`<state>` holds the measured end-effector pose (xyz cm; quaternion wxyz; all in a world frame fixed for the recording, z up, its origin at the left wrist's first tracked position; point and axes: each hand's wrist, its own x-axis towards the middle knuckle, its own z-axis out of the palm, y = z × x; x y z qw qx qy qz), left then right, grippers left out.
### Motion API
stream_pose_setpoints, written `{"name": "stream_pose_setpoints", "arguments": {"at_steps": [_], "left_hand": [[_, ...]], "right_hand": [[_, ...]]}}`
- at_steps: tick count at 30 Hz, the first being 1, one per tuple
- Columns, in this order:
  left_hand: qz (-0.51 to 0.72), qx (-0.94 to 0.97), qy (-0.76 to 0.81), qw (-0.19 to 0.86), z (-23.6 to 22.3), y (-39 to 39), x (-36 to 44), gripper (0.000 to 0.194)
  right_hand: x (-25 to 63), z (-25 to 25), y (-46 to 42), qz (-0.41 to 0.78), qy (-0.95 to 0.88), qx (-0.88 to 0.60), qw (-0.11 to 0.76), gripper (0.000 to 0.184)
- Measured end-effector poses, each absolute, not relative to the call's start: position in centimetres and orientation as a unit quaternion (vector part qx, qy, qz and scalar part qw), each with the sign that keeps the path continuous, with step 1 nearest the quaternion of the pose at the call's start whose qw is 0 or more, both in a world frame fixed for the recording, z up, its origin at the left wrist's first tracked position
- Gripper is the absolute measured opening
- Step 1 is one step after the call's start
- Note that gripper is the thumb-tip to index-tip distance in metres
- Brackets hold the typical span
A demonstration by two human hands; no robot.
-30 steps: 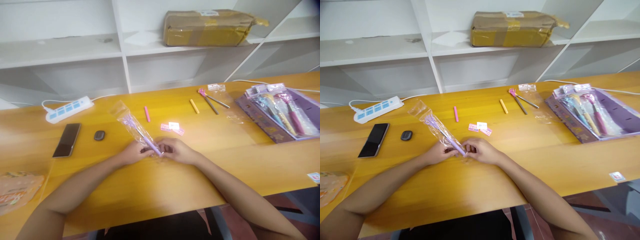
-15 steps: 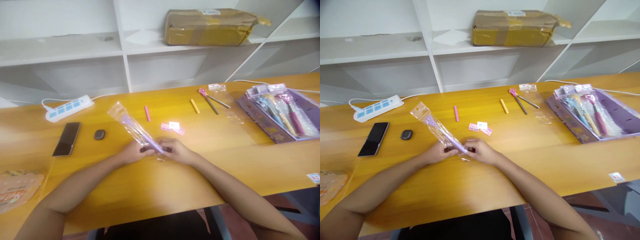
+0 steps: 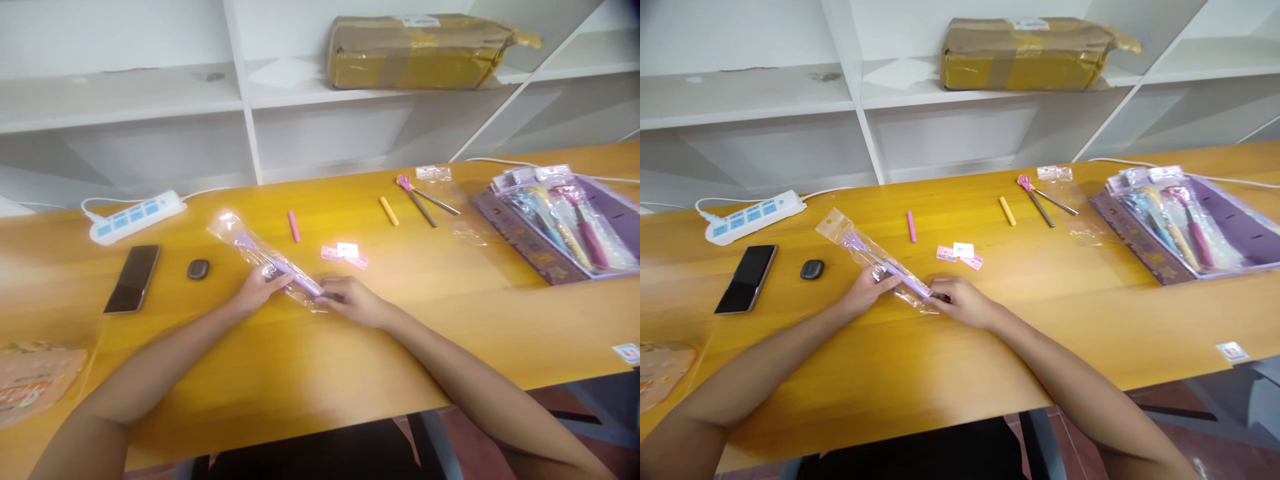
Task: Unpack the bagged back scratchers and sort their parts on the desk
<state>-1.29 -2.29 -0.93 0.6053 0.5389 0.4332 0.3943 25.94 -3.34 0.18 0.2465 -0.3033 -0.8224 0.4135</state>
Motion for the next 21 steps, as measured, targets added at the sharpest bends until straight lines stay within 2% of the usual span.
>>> {"name": "stream_pose_setpoints", "arguments": {"at_steps": [7,14,17,19,21], "left_hand": [[0.486,0.426,0.4,0.65,-0.9,-1.7,-1.0,0.04],[0.504,0.376,0.402,0.666,-0.5,-1.5,-0.9,0.037],[0.509,0.364,0.406,0.665,-0.6,-1.5,-1.0,0.037],[0.505,0.366,0.41,0.665,-0.5,-1.6,-1.0,0.036],[0.502,0.371,0.415,0.662,-0.4,-1.6,-1.0,0.034]], "right_hand": [[26.5,-0.1,-3.3,0.466,-0.788,-0.309,0.257,0.039],[26.8,-0.2,-3.3,0.478,-0.785,-0.296,0.26,0.044],[27.0,0.0,-3.4,0.521,-0.761,-0.286,0.26,0.045],[27.0,0.1,-3.6,0.54,-0.74,-0.296,0.269,0.038],[27.0,-0.1,-3.8,0.53,-0.743,-0.297,0.282,0.022]]}}
